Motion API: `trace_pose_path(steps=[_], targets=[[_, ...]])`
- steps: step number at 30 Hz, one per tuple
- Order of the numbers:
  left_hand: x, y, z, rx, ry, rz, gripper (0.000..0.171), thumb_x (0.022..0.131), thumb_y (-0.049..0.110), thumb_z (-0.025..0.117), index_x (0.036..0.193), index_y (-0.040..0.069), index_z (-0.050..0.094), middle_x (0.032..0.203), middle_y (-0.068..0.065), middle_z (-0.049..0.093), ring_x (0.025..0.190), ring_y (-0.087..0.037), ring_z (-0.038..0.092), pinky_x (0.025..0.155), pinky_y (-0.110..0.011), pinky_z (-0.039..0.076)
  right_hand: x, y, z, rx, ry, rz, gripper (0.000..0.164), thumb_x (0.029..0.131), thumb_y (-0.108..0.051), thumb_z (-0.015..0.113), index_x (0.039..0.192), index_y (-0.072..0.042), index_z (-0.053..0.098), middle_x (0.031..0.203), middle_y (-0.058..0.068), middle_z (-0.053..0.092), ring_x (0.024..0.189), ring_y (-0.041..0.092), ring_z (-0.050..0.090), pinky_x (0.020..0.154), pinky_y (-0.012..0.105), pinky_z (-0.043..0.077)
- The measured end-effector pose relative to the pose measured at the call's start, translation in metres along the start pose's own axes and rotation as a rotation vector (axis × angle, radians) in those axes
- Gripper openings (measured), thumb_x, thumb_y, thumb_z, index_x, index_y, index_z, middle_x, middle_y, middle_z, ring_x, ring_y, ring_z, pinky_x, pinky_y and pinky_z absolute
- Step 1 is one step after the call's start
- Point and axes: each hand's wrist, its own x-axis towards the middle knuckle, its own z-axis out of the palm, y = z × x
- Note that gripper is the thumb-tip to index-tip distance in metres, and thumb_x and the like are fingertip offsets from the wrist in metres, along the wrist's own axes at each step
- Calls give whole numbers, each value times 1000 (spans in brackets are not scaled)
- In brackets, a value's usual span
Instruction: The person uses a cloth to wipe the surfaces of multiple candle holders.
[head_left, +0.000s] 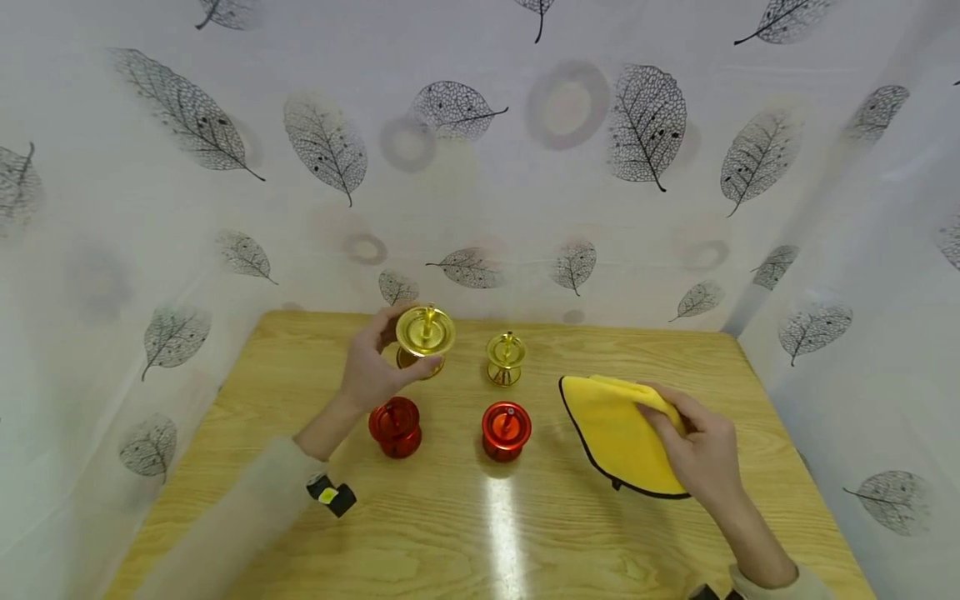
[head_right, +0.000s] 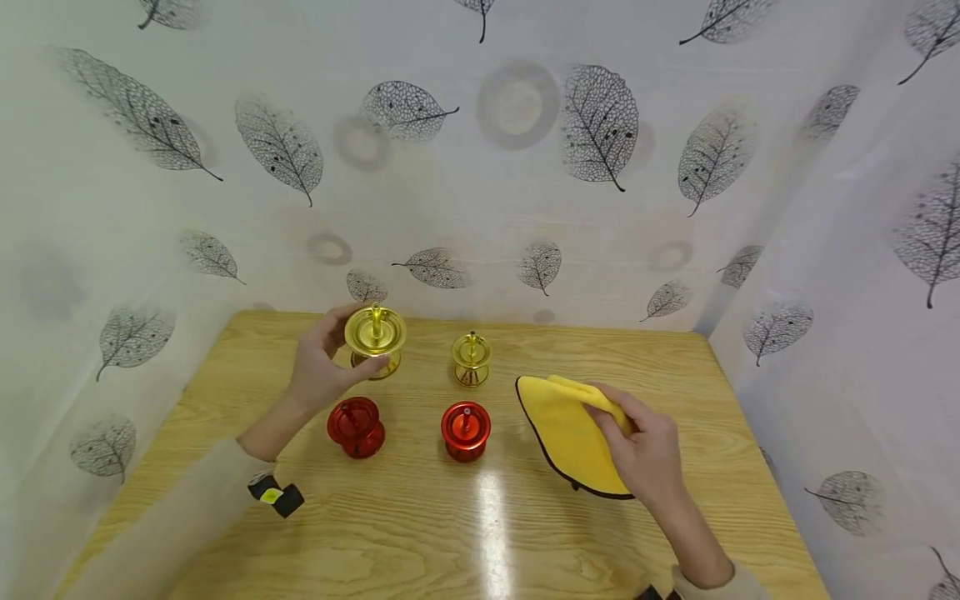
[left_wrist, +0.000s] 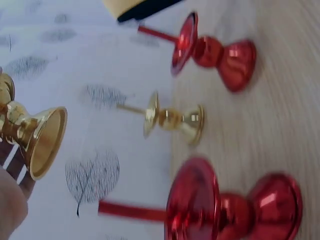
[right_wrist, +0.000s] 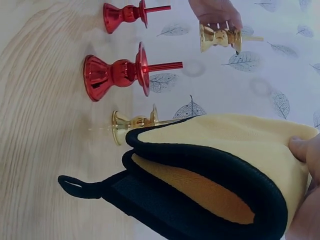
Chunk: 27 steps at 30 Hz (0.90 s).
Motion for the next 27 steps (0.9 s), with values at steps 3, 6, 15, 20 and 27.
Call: trace_pose_path(steps=[3,6,15,20,27], targets=[[-6,13,11,-23,-29,-20,70,75,1,89,138,-3,61,123,-21,73,102,2,66,87,-15,58,3,-3,1,47,-16,24,33,83,21,74,112,6,77,102,-31,72,64,-8,68,52,13,53],[-13,23,21,-31,-63,-35,65,76,5,90,136,-1,63,118,-19,75,98,0,68,84,-20,61,5,-6,2,68,-37,37,31,86,19,72,114,7,76,103,-34,72,68,-8,70,54,14,55],[-33,40,49,-72,-155,-120,68,76,12,92,138,3,64,118,-13,76,98,-9,70,89,-28,59,12,-18,8,168,-34,98,26,92,17,68,117,12,72,100,-29,75,64,-4,72,49,17,55],[-42,40,61,-65,-217,-124,70,74,18,94,137,8,65,116,-7,76,98,-10,69,89,-29,60,12,-26,18,254,-74,129,23,93,17,66,116,16,70,98,-25,77,68,-2,74,52,19,57],[-53,39,74,-104,-310,-57,68,74,14,94,135,10,65,119,-7,73,100,-10,71,85,-31,65,9,-40,33,374,-151,221,21,95,14,66,115,13,72,92,-14,80,66,6,76,51,27,60]])
